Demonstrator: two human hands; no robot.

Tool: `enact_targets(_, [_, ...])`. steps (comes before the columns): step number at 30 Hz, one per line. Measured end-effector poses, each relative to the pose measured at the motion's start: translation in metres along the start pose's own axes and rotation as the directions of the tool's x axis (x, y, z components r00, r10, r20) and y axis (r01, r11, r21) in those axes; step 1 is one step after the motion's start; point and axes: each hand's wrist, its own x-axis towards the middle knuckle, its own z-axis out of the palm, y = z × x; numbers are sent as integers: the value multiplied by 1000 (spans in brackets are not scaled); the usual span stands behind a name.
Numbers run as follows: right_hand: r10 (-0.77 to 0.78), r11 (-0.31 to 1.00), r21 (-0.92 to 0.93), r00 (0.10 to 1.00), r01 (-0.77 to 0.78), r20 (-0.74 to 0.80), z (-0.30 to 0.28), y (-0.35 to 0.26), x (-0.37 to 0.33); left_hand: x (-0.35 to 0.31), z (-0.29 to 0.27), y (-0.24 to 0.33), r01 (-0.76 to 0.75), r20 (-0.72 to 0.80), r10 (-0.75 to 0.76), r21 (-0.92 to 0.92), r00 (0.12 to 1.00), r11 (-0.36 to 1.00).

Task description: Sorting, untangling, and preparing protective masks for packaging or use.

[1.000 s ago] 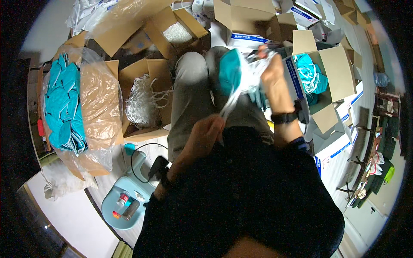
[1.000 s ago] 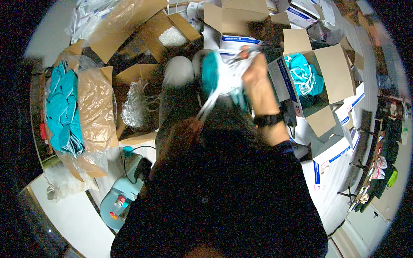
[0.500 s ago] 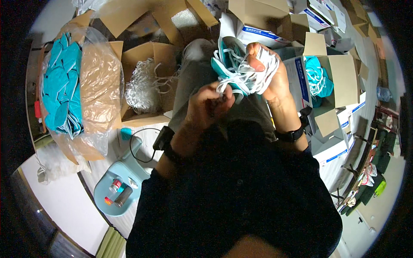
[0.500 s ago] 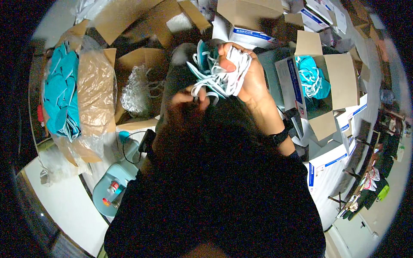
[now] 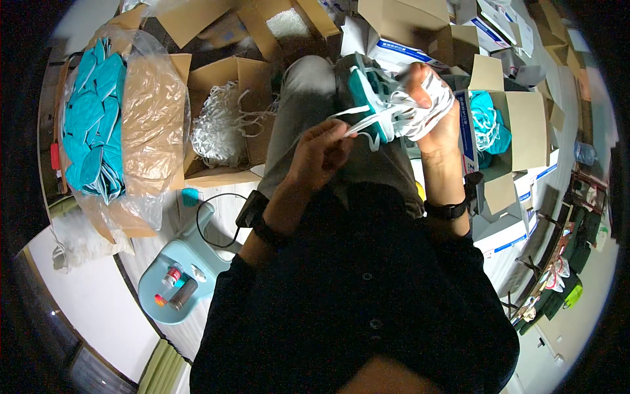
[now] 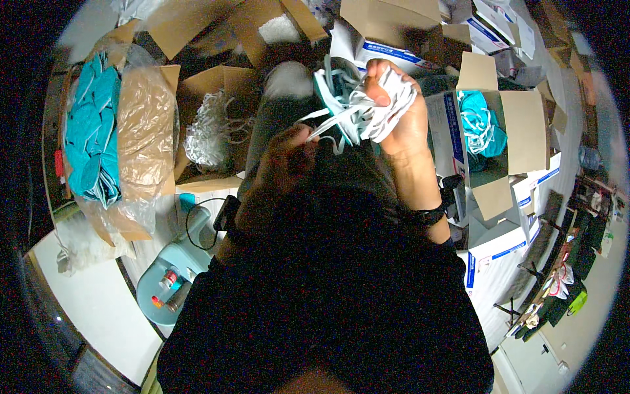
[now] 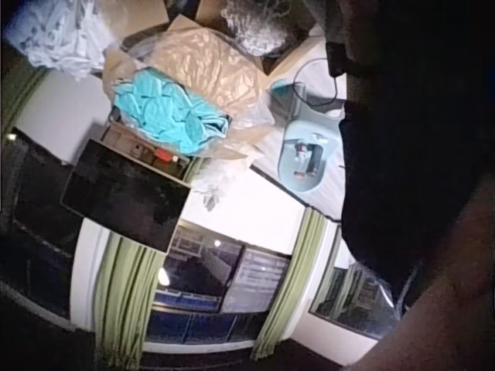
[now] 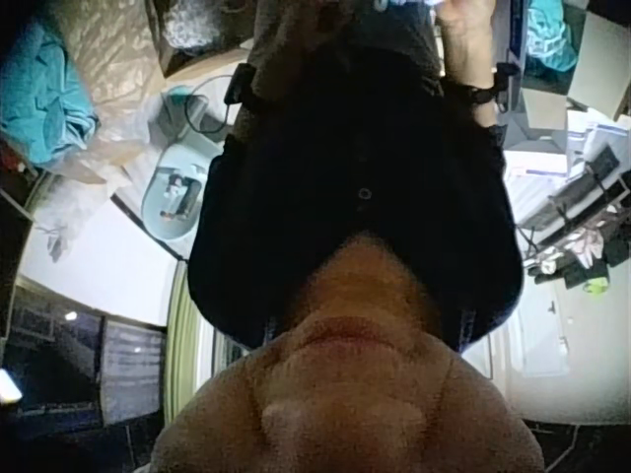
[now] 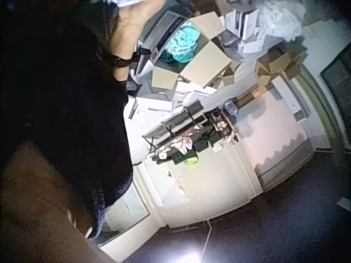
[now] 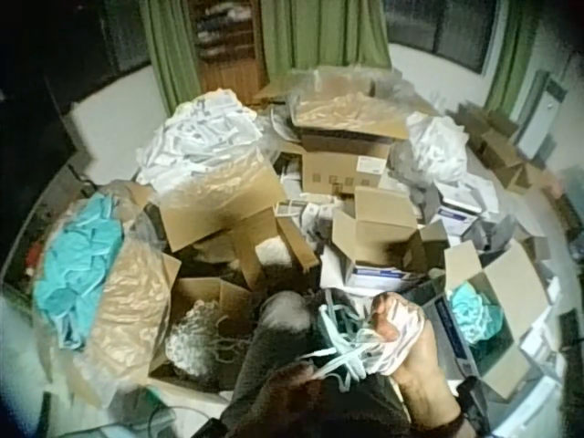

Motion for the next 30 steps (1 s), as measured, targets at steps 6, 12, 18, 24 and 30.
enact_targets(6, [-14,1000,14,1000,14,-2,6,5,-2,12,-14,-15,-281,-63,274,-238,960,930])
enact_targets(12, [-3,1000,-2,999,3,-36,-3,14,2,4,-19,-1,-66,-92,60,-63,994,996])
enact_targets(18, [67,991,112,997,-72,43,-1,21,0,-5,-45,12,-185,-110,369,713,923,677])
enact_targets(24, [260,934,260,966,-247,-17,8,23,-13,9,-102,25,-106,-30,331,917,943,385])
enact_targets(30, [622,568,-823,640,29,452,30,58,-43,108,-155,27,147,-250,-248,-363,936,920])
